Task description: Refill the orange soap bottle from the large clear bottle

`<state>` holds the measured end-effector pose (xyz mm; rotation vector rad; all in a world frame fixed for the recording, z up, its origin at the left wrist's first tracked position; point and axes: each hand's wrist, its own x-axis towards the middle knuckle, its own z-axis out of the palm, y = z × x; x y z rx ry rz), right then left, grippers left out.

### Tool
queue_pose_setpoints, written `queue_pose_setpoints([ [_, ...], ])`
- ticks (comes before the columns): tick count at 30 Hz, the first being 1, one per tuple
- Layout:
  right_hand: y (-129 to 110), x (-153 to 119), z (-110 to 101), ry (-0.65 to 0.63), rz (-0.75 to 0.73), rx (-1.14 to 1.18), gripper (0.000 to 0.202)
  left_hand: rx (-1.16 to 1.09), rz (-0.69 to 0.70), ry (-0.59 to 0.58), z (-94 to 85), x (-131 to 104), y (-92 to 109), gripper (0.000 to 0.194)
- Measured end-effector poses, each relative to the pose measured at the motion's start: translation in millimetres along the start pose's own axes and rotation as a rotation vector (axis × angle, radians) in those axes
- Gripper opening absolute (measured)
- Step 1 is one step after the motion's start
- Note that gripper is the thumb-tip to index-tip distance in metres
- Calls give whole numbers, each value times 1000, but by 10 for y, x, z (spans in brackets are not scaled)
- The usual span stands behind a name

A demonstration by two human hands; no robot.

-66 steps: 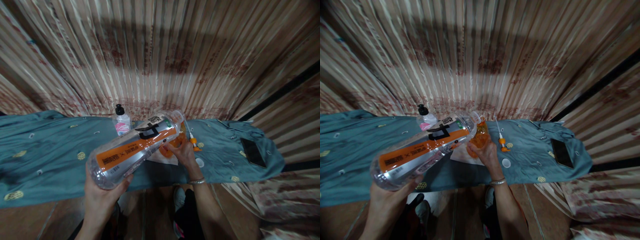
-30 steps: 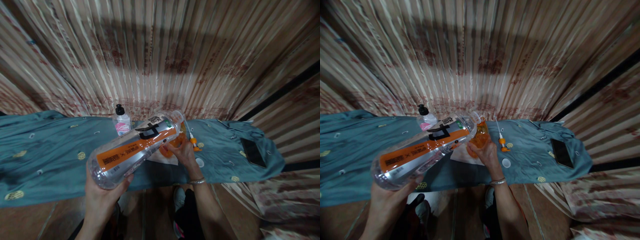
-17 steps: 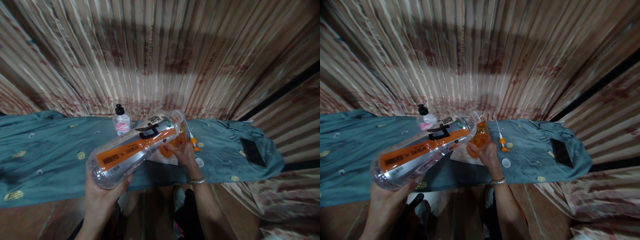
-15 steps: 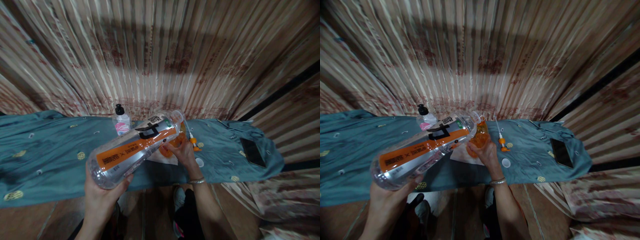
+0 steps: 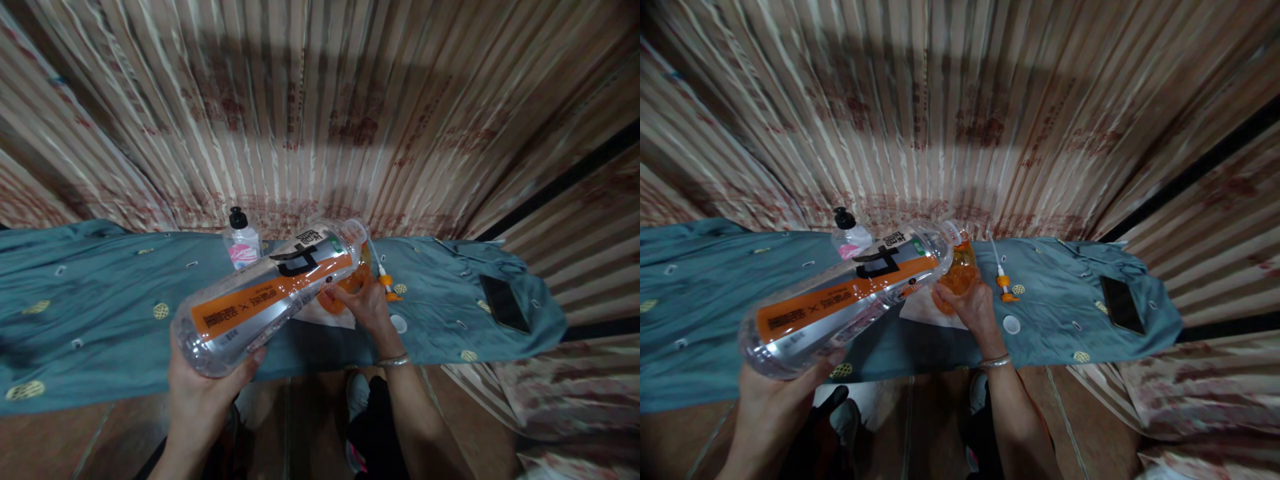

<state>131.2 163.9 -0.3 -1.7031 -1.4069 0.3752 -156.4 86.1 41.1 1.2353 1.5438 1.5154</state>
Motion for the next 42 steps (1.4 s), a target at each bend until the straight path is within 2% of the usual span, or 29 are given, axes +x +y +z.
queue_pose_setpoints([
  [5, 25, 0, 12, 22, -11, -2, 53, 12, 11, -8, -22, -8, -16, 96],
  [9, 53, 2, 28, 20, -26, -15, 48, 47, 43, -15, -40, 11, -39, 93],
  [14, 72, 8, 33, 28, -20, -44, 49, 7, 19, -11, -38, 20, -77, 93],
  [20, 88, 8, 36, 34, -39, -17, 50, 43, 106, -6, -43, 28, -64, 89],
  [32, 90, 0, 52, 62, -60, -7, 47, 11, 1, 11, -42, 0, -66, 96],
  [38, 89, 2, 47, 53, -51, -5, 54, 20, 103, -9, -33, 38, -85, 89],
  [42, 76, 2, 48, 54, -42, -11, 53, 9, 117, -7, -1, 30, -69, 88],
])
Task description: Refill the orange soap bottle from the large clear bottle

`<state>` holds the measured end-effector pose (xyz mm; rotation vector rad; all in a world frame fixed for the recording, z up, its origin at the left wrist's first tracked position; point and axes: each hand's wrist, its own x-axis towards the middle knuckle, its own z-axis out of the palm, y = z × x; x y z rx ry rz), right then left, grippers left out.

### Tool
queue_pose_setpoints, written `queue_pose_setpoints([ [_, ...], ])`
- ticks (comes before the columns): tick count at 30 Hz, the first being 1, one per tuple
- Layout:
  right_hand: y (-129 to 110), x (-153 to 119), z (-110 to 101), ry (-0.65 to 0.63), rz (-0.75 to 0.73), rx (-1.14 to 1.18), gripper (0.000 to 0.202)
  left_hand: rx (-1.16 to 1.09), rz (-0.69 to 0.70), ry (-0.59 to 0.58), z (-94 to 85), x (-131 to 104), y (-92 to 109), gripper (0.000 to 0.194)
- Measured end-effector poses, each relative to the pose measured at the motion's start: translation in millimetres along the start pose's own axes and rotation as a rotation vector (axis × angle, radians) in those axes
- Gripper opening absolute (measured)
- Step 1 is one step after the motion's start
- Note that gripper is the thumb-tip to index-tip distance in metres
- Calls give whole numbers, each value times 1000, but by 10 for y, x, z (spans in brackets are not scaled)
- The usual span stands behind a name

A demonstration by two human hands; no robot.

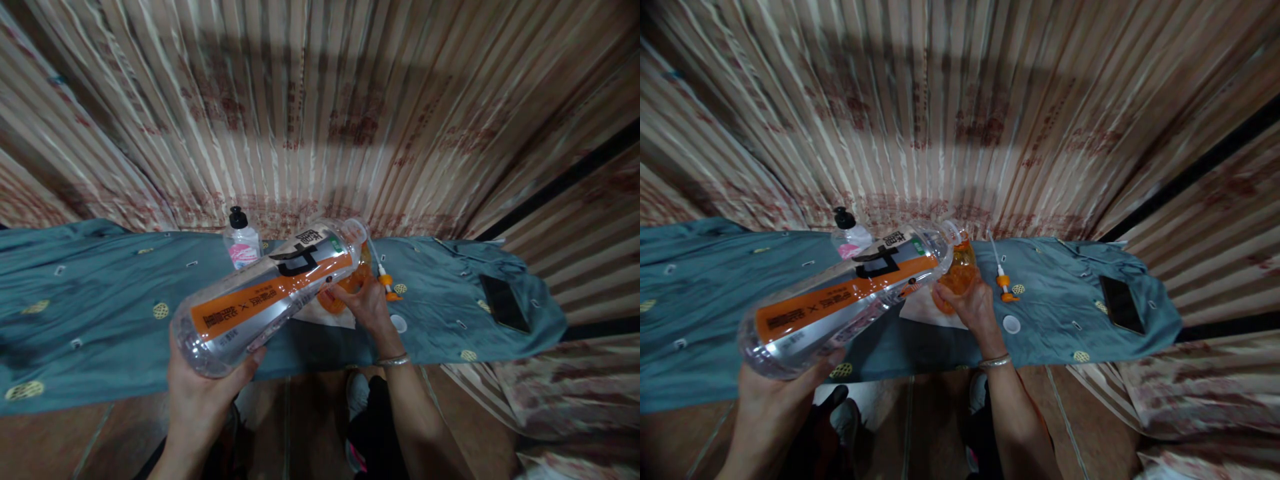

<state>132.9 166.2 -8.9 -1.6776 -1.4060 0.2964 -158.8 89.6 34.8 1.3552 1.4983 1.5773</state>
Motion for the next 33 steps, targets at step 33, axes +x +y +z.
queue_pose_setpoints([
  [33, -13, 1, -7, -2, -4, 21, 47, 6, -102, 22, -7, -7, 24, 93],
])
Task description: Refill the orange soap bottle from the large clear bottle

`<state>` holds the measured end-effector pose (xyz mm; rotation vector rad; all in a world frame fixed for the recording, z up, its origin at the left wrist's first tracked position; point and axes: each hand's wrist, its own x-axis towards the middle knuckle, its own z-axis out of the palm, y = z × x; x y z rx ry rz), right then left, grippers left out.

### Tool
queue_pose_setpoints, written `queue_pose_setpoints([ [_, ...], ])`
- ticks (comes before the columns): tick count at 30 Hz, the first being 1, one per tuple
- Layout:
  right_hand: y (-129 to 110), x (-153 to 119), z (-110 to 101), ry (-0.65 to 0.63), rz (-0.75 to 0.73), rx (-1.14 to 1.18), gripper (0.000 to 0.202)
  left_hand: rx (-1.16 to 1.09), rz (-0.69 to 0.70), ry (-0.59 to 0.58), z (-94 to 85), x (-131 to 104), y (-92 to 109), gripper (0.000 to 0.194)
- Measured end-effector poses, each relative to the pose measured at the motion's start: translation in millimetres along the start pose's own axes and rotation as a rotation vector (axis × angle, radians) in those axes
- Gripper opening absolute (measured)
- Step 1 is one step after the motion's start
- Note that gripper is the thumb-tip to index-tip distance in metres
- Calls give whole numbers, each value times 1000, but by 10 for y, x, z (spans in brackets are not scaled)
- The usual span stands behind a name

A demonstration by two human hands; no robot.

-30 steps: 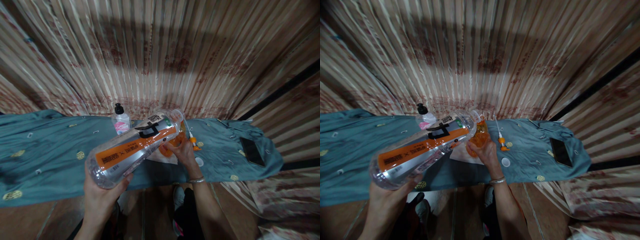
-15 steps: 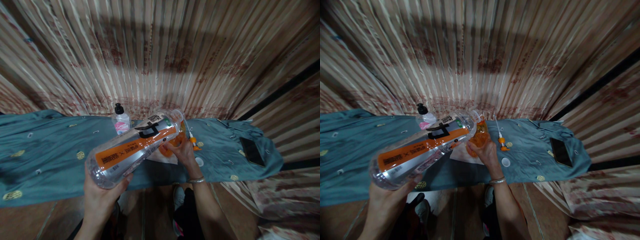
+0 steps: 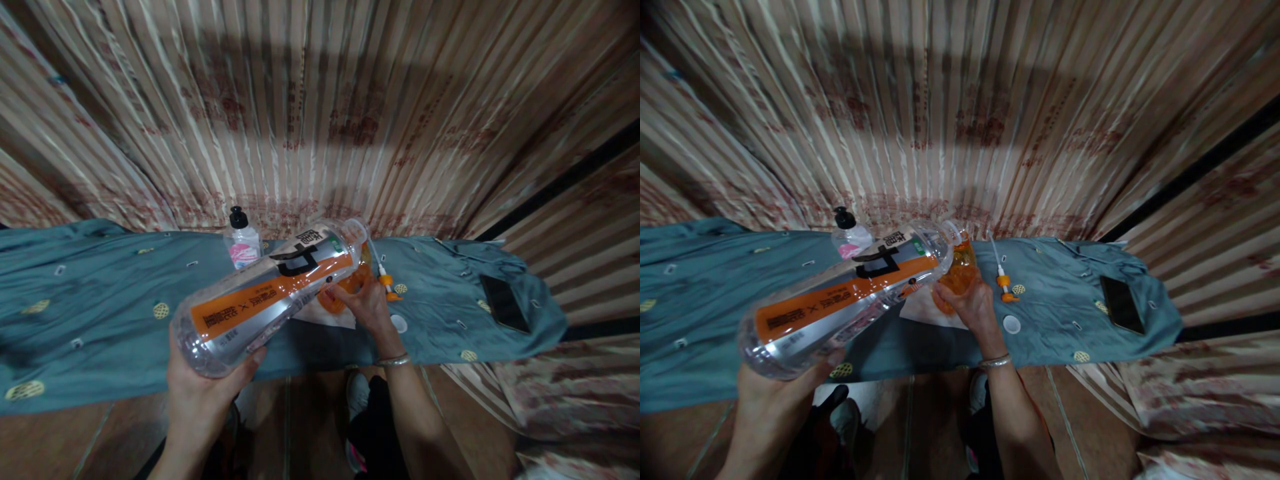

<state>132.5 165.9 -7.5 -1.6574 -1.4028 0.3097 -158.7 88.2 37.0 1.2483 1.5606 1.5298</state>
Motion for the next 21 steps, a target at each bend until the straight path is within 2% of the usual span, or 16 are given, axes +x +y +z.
queue_pose_setpoints([
  [5, 26, 4, -2, 0, -3, -18, 50, -24, 4, 14, -2, 0, -13, 92],
  [10, 14, -3, -1, -3, -1, -13, 45, -25, -7, 4, 36, -13, 71, 90],
  [14, -11, -1, -9, -6, 13, 9, 43, -38, -36, 68, 84, -38, 146, 87],
  [21, -11, 1, -19, -24, 15, -1, 47, -15, -37, 19, 21, 2, 87, 92],
])
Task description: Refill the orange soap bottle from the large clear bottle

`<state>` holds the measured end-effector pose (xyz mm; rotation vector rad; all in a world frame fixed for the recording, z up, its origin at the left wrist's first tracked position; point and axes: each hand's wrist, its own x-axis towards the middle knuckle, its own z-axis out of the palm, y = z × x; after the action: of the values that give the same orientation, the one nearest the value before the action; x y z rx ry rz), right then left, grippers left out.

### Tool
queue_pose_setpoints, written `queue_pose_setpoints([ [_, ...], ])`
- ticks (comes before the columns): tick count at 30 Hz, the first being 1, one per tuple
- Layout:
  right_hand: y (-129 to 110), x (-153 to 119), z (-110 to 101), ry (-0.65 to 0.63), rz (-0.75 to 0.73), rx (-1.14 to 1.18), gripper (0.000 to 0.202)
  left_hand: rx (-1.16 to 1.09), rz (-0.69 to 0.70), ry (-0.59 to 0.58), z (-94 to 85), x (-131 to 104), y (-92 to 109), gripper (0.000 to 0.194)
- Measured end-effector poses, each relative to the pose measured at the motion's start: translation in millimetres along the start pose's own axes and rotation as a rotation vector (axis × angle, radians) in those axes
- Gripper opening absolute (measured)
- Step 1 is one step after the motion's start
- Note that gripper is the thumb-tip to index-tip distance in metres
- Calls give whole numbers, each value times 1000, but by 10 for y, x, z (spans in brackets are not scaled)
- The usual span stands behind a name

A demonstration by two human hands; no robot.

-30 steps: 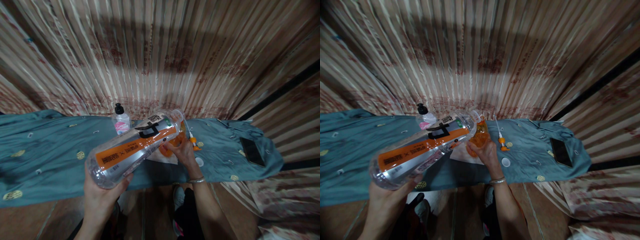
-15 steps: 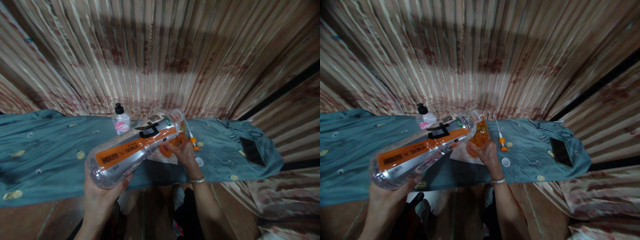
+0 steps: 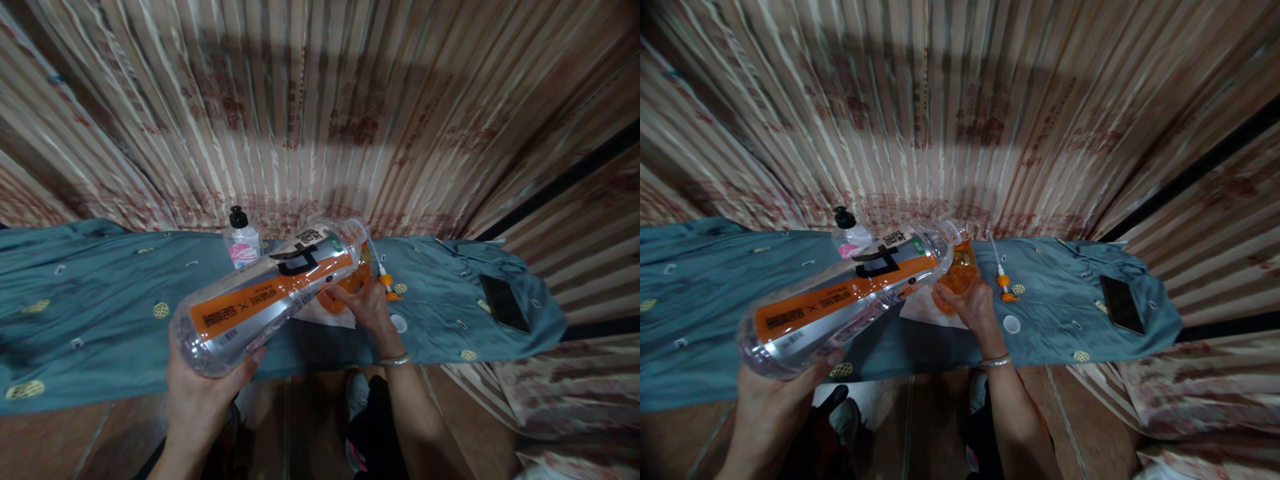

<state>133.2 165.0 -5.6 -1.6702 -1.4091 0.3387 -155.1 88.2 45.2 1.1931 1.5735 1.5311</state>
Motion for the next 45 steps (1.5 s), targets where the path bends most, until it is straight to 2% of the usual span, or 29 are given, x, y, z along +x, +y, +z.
queue_pose_setpoints([
  [5, 32, -1, 13, 18, -17, -48, 48, -1, -4, 11, 20, -21, 27, 88],
  [9, 48, 0, 14, 4, -18, -44, 48, -13, -12, -6, 2, -5, -33, 89],
  [13, 55, 1, 20, 7, -23, -34, 46, -10, 40, -11, -32, 26, -81, 93],
  [21, 21, 2, -3, -19, -21, -15, 44, 7, 6, 7, 17, -24, 5, 87],
  [27, 23, 1, 3, 2, -4, -30, 49, -15, 12, 23, 39, -23, 24, 81],
  [30, 32, 2, 8, -6, -4, -18, 49, -7, 20, 9, 46, -29, 41, 88],
  [33, 38, 5, 10, -11, -3, -7, 51, -6, 20, 45, 55, -52, 50, 90],
  [40, 44, 10, 1, -12, -2, -50, 60, -42, 12, -10, -26, -15, -76, 94],
  [45, 50, 2, 18, 8, -23, -19, 53, 23, 37, -8, -42, 3, -99, 92],
])
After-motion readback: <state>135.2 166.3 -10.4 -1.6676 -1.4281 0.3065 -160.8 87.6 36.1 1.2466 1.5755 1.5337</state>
